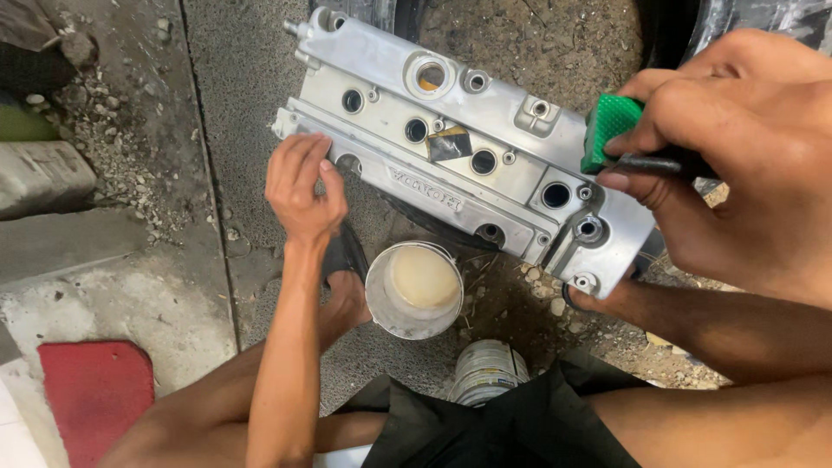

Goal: The person sands a silver metal engine part using a green sanding block and a yellow sandpaper sheet. They repeatedly rub the surface, dip the sandpaper into a bucket of liquid, and continue sanding different areas of the part.

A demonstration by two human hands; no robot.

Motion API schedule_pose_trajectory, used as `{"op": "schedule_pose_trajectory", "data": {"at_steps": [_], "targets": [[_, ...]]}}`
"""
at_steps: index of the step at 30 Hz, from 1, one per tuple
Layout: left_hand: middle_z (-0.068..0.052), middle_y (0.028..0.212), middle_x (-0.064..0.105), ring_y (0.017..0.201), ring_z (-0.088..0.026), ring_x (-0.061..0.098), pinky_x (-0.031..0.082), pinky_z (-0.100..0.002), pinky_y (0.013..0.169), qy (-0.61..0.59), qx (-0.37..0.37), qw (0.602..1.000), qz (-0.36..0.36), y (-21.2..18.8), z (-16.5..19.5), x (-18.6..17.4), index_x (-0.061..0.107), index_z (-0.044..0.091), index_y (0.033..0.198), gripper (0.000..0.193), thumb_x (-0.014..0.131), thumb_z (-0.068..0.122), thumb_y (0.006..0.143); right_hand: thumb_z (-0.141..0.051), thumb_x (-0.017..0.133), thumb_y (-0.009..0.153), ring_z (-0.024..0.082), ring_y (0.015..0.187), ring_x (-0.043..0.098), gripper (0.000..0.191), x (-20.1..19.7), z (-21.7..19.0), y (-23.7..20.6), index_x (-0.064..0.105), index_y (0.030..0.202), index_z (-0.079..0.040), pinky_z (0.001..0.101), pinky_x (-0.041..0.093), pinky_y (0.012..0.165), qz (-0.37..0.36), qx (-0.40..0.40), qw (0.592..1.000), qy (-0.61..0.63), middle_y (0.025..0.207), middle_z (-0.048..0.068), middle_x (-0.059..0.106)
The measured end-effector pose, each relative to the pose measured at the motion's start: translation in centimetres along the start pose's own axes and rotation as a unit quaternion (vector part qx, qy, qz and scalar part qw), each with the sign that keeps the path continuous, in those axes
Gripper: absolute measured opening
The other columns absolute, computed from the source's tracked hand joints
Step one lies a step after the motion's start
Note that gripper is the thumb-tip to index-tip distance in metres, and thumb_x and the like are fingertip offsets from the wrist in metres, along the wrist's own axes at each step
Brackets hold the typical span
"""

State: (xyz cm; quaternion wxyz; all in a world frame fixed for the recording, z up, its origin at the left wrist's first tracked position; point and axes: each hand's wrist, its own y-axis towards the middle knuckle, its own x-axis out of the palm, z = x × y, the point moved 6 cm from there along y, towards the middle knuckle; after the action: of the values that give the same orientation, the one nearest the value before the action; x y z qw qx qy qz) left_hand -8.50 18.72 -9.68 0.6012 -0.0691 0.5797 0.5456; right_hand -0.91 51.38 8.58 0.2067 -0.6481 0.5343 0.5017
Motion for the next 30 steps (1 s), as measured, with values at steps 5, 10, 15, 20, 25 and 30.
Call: {"op": "schedule_pose_trajectory", "data": {"at_steps": [5,10,15,20,25,30], "targets": [[-0.015,0.109,0.069,0.11,-0.033,0.067,0.052,-0.045,0.095,-0.041,0.02,0.999,-0.011,-0.5,2.4,1.0,0.072,-0.002,0.105,0.019,0.065,0.002,0.087,-0.001,0.089,0.07,0.03,0.092,0.073,0.025,0.6,0.0,0.0,0.07,0.085,0.006,0.0379,0.061,0.076,-0.022,-0.005,1.0,-0.003,0.084,0.02,0.07],[-0.012,0.104,0.068,0.105,-0.03,0.068,0.055,-0.042,0.092,-0.124,0.101,0.986,-0.048,-1.7,7.7,2.0,0.07,0.0,0.102,0.018,0.067,0.002,0.083,-0.003,0.086,0.078,0.03,0.089,0.074,0.019,1.5,0.6,-1.3,0.07,0.087,0.004,0.0387,0.06,0.074,-0.036,0.032,0.999,-0.018,0.092,0.021,0.072],[-0.012,0.102,0.067,0.101,-0.031,0.067,0.055,-0.043,0.092,-0.188,0.097,0.974,-0.078,-1.6,13.2,0.4,0.071,0.001,0.104,0.02,0.068,0.003,0.084,-0.013,0.074,0.094,0.022,0.088,0.073,0.02,3.7,3.4,-3.5,0.061,0.089,0.001,0.039,0.058,0.07,-0.142,0.264,0.932,0.202,0.098,0.01,0.079],[-0.012,0.115,0.07,0.107,-0.027,0.068,0.054,-0.038,0.096,-0.342,-0.031,0.936,-0.081,0.2,17.0,-3.6,0.068,0.002,0.124,0.026,0.066,0.008,0.099,-0.019,0.059,0.104,0.02,0.093,0.069,0.019,5.5,1.9,-5.3,0.062,0.102,0.0,0.0402,0.056,0.089,-0.122,0.375,0.724,0.566,0.096,0.013,0.07],[-0.011,0.119,0.068,0.109,-0.021,0.068,0.054,-0.032,0.093,-0.455,-0.109,0.878,-0.104,1.1,19.8,-7.5,0.061,0.001,0.137,0.04,0.07,0.018,0.101,-0.02,0.054,0.1,0.023,0.095,0.074,0.021,4.9,-1.7,-5.7,0.061,0.105,-0.001,0.0407,0.059,0.096,-0.131,0.371,0.704,0.591,0.098,0.014,0.072],[-0.007,0.111,0.069,0.103,-0.016,0.068,0.055,-0.027,0.087,-0.496,-0.167,0.847,-0.095,0.5,21.1,-8.6,0.068,0.002,0.128,0.039,0.078,0.023,0.096,-0.019,0.054,0.104,0.018,0.103,0.07,0.021,5.3,-4.0,-6.6,0.058,0.107,0.001,0.0378,0.053,0.101,-0.12,0.359,0.66,0.65,0.107,0.011,0.07]]}}
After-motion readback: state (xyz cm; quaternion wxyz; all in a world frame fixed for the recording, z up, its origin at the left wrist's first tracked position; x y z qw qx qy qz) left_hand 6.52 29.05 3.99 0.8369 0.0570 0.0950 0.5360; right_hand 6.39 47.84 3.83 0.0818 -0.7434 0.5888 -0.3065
